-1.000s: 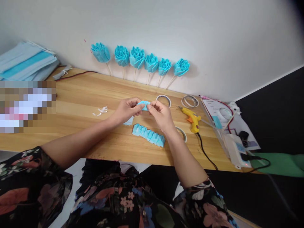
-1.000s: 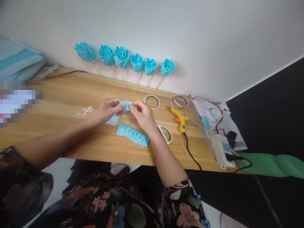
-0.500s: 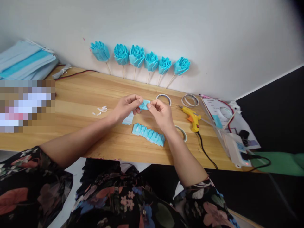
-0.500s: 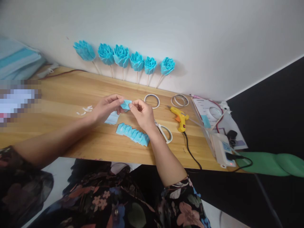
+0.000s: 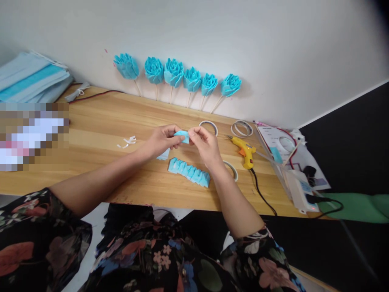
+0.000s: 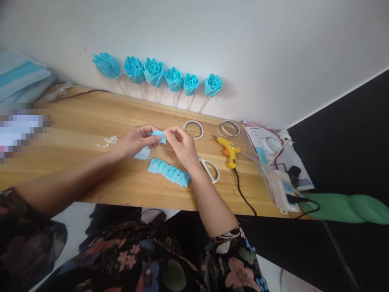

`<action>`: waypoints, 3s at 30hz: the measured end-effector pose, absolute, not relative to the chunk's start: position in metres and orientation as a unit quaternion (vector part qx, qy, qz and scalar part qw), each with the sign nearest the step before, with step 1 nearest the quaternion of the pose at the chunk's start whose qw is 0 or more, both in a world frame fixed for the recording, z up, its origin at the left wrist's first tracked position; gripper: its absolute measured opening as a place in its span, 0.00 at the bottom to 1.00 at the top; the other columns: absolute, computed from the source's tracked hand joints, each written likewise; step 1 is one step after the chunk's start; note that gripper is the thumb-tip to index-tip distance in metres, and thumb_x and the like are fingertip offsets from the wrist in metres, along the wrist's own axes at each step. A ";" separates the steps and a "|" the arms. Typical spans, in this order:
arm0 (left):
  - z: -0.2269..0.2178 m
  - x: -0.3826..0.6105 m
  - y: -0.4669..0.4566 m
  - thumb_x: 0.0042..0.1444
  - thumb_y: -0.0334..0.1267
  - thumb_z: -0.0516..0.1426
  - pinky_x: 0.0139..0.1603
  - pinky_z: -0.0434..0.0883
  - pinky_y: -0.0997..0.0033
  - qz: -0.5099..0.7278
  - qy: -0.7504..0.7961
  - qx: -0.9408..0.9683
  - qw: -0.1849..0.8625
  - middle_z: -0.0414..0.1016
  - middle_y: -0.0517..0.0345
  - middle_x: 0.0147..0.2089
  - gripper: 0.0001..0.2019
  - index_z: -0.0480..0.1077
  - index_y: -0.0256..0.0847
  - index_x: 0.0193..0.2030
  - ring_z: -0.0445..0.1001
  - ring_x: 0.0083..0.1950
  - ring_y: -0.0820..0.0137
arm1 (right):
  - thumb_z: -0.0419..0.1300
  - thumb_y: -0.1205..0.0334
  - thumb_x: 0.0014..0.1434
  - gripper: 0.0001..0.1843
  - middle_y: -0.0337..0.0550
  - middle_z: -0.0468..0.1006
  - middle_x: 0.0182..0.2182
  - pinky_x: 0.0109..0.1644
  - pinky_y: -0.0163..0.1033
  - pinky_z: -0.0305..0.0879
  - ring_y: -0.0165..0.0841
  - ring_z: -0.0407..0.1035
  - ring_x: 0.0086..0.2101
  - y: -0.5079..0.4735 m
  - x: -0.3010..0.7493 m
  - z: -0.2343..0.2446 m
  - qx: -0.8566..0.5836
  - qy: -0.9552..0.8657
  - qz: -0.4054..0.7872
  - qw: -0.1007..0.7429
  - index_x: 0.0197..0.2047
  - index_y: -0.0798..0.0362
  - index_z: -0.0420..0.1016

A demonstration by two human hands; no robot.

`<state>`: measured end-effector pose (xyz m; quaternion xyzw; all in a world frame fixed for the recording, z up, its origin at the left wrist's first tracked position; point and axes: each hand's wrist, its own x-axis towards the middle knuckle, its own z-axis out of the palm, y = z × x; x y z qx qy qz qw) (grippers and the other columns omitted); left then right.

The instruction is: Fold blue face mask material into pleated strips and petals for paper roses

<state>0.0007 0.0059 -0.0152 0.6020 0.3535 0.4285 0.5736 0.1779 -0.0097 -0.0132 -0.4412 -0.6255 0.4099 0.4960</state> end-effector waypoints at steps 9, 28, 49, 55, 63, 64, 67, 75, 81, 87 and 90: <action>-0.016 0.000 0.007 0.51 0.38 0.65 0.28 0.67 0.76 0.425 0.366 0.594 0.577 0.73 0.62 0.24 0.09 0.69 0.38 0.29 0.68 0.25 0.77 | 0.60 0.42 0.62 0.20 0.36 0.74 0.26 0.37 0.34 0.65 0.27 0.67 0.29 -0.007 0.180 -0.018 -0.445 -0.583 0.422 0.533 0.33 0.51 0.75; -0.016 -0.002 0.018 0.48 0.36 0.63 0.25 0.64 0.77 0.508 0.424 0.544 0.517 0.72 0.63 0.21 0.07 0.69 0.38 0.27 0.67 0.22 0.77 | 0.53 0.54 0.64 0.16 0.42 0.81 0.33 0.41 0.35 0.63 0.31 0.73 0.35 0.030 0.251 -0.006 -0.648 -0.593 0.135 0.457 0.38 0.54 0.79; -0.008 -0.005 0.021 0.47 0.38 0.63 0.26 0.62 0.75 0.528 0.386 0.560 0.509 0.71 0.62 0.23 0.07 0.69 0.39 0.27 0.65 0.24 0.76 | 0.60 0.61 0.60 0.08 0.52 0.83 0.43 0.45 0.39 0.63 0.41 0.75 0.44 0.038 0.209 0.000 -0.689 -0.716 0.079 0.084 0.39 0.54 0.78; 0.002 -0.011 0.021 0.46 0.39 0.64 0.27 0.62 0.75 0.566 0.360 0.537 0.512 0.72 0.62 0.27 0.09 0.68 0.39 0.26 0.64 0.24 0.77 | 0.58 0.57 0.61 0.10 0.42 0.82 0.34 0.46 0.37 0.68 0.30 0.74 0.36 0.016 0.204 0.027 -0.502 -0.671 0.436 0.328 0.37 0.54 0.75; 0.031 -0.023 0.005 0.48 0.38 0.65 0.36 0.69 0.74 0.517 0.268 0.608 0.540 0.78 0.49 0.52 0.12 0.66 0.38 0.24 0.75 0.45 0.68 | 0.67 0.56 0.55 0.10 0.38 0.79 0.27 0.45 0.37 0.68 0.28 0.72 0.31 -0.015 0.205 0.038 -0.367 -0.578 0.607 0.403 0.34 0.54 0.76; 0.034 -0.024 0.002 0.48 0.38 0.65 0.39 0.70 0.72 0.498 0.274 0.631 0.528 0.78 0.48 0.52 0.12 0.66 0.38 0.24 0.76 0.48 0.66 | 0.66 0.56 0.55 0.10 0.38 0.79 0.27 0.45 0.37 0.68 0.28 0.72 0.31 -0.015 0.205 0.038 -0.365 -0.580 0.609 0.400 0.34 0.54 0.77; 0.038 -0.025 -0.003 0.47 0.37 0.66 0.41 0.72 0.69 0.440 0.297 0.679 0.507 0.79 0.48 0.48 0.11 0.68 0.38 0.25 0.76 0.48 0.63 | 0.66 0.56 0.56 0.10 0.37 0.79 0.26 0.44 0.36 0.67 0.28 0.72 0.30 -0.013 0.204 0.040 -0.365 -0.594 0.605 0.384 0.33 0.55 0.77; 0.035 -0.031 0.008 0.44 0.40 0.69 0.25 0.62 0.74 0.423 0.335 0.652 0.533 0.74 0.57 0.30 0.12 0.70 0.39 0.25 0.66 0.26 0.75 | 0.65 0.62 0.55 0.06 0.38 0.80 0.27 0.42 0.36 0.66 0.27 0.72 0.31 -0.008 0.191 0.052 -0.368 -0.609 0.592 0.378 0.36 0.54 0.80; 0.031 -0.034 0.013 0.44 0.41 0.70 0.22 0.58 0.76 0.456 0.306 0.574 0.607 0.69 0.60 0.23 0.14 0.69 0.39 0.26 0.64 0.22 0.76 | 0.66 0.61 0.54 0.11 0.38 0.81 0.30 0.45 0.40 0.68 0.28 0.73 0.32 -0.002 0.197 0.053 -0.331 -0.594 0.615 0.398 0.41 0.52 0.83; 0.027 -0.034 0.016 0.44 0.45 0.70 0.20 0.53 0.75 0.464 0.255 0.504 0.683 0.65 0.61 0.22 0.15 0.70 0.38 0.27 0.58 0.20 0.79 | 0.67 0.58 0.52 0.13 0.38 0.81 0.29 0.45 0.40 0.68 0.28 0.72 0.32 0.000 0.200 0.047 -0.280 -0.570 0.632 0.444 0.41 0.51 0.84; 0.025 -0.030 0.015 0.44 0.46 0.69 0.19 0.51 0.74 0.470 0.234 0.476 0.706 0.70 0.59 0.29 0.15 0.72 0.38 0.30 0.55 0.21 0.81 | 0.69 0.56 0.50 0.13 0.39 0.81 0.29 0.45 0.40 0.69 0.29 0.73 0.32 -0.001 0.199 0.039 -0.271 -0.550 0.631 0.475 0.39 0.51 0.84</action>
